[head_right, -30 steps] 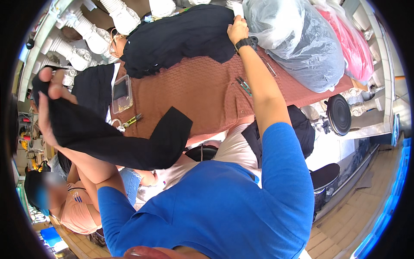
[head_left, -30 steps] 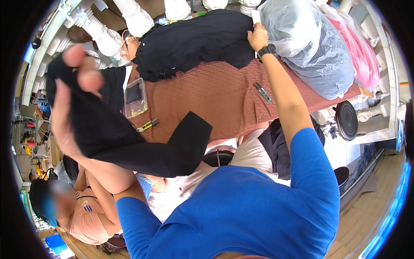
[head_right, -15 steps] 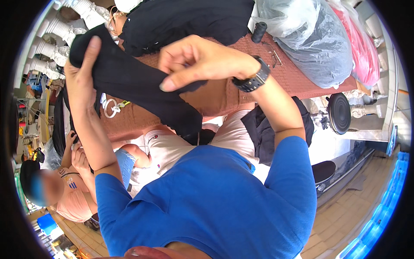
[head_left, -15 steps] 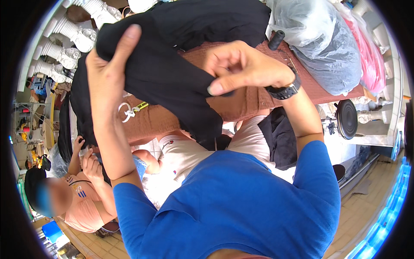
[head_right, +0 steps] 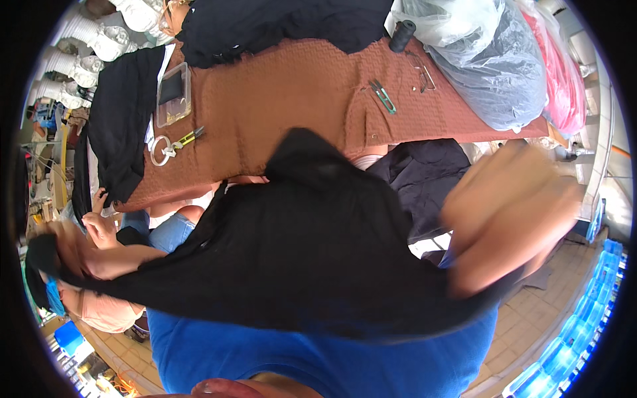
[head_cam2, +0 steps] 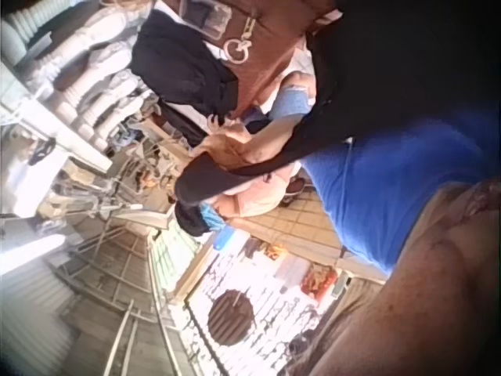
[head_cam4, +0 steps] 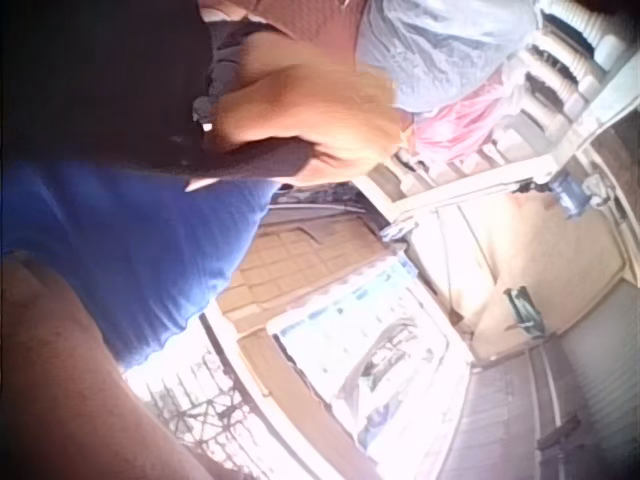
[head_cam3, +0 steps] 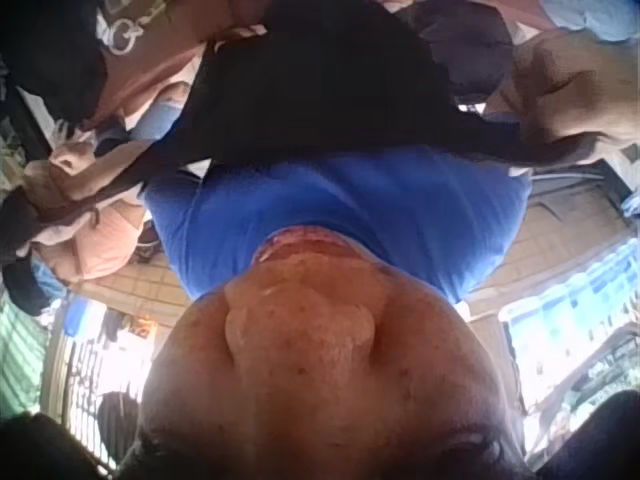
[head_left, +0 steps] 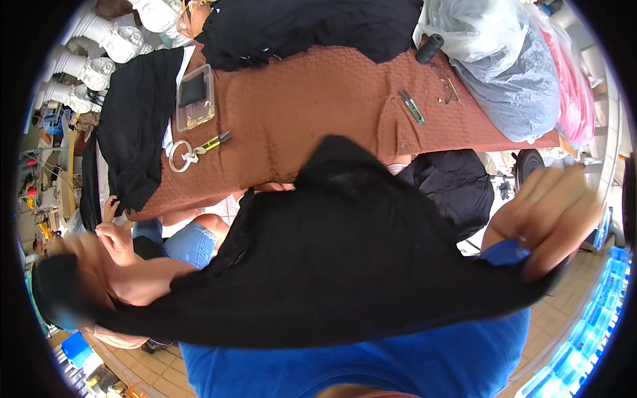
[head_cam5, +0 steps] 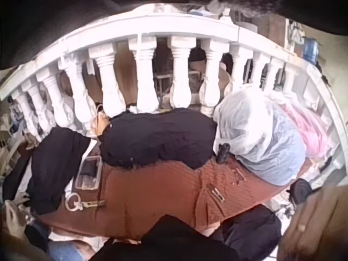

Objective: The person works on black fabric garments by hand, applying white labels and using a small blade to trim threads.

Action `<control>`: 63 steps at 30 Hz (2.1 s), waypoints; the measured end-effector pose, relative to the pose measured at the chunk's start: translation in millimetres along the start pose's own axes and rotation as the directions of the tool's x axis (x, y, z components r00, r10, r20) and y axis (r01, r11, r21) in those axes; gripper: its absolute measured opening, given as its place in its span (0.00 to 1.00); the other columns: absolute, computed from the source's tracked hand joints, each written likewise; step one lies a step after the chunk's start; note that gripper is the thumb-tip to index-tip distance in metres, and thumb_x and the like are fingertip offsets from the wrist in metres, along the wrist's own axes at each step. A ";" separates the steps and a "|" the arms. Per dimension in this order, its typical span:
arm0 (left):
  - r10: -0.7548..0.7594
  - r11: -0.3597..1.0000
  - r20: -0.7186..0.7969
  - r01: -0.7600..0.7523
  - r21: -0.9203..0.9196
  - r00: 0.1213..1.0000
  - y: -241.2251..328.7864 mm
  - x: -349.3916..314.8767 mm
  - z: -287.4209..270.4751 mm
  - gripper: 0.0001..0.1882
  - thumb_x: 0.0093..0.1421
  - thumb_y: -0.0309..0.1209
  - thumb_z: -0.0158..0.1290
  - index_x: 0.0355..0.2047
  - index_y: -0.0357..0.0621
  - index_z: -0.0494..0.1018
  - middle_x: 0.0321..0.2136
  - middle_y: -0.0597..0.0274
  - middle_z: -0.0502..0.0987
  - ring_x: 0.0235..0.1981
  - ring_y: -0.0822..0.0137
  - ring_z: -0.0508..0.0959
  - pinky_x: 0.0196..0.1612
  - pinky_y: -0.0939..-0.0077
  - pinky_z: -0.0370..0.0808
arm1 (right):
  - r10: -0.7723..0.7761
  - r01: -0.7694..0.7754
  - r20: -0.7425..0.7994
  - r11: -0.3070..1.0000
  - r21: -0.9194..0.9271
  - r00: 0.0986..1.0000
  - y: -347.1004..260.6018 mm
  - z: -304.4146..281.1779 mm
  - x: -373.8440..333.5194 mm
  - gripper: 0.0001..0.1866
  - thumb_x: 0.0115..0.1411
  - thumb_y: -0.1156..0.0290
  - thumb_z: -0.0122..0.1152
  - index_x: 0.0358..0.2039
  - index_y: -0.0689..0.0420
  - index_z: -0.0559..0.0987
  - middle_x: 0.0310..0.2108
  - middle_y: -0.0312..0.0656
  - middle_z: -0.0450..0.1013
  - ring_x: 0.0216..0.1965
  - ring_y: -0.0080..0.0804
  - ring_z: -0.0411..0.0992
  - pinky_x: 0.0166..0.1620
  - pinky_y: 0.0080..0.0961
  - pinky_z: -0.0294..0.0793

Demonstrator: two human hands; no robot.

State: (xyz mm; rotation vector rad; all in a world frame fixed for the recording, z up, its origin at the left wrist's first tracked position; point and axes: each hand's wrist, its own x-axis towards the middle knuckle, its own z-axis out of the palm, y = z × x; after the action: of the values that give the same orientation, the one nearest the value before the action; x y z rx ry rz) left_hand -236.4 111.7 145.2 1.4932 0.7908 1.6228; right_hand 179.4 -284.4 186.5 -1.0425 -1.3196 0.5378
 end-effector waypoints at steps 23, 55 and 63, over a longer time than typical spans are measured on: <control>0.225 0.779 0.485 -0.455 0.431 0.845 -210.2 -140.0 178.3 0.21 0.63 0.27 0.62 0.56 0.40 0.74 0.53 0.48 0.73 0.50 0.54 0.78 0.53 0.65 0.76 | -0.120 -0.469 -0.478 0.097 -0.878 0.870 342.6 -68.7 -62.0 0.16 0.58 0.63 0.70 0.45 0.54 0.81 0.38 0.49 0.76 0.42 0.56 0.73 0.46 0.48 0.71; -0.556 0.830 0.068 0.547 0.113 0.829 -181.3 -253.1 14.3 0.09 0.70 0.28 0.57 0.45 0.40 0.69 0.39 0.64 0.73 0.36 0.75 0.72 0.45 0.80 0.70 | 0.149 -0.619 -0.651 0.519 -0.589 0.745 294.2 -4.0 -137.0 0.11 0.65 0.75 0.65 0.42 0.63 0.72 0.28 0.52 0.71 0.28 0.51 0.71 0.36 0.40 0.73; 0.038 0.829 0.347 -0.223 0.513 0.937 -172.7 -213.1 127.7 0.15 0.64 0.22 0.59 0.50 0.37 0.73 0.52 0.52 0.71 0.54 0.58 0.74 0.55 0.64 0.73 | -0.090 -0.299 -0.398 0.517 -0.802 0.913 305.0 7.5 -62.2 0.13 0.61 0.80 0.61 0.47 0.62 0.76 0.43 0.54 0.72 0.46 0.58 0.69 0.50 0.47 0.69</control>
State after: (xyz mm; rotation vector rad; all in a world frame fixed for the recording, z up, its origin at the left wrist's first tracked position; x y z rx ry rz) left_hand -85.4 7.5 -95.4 2.1997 1.0316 1.2373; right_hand 227.9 -189.1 -105.9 -1.9544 -1.1279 -0.3361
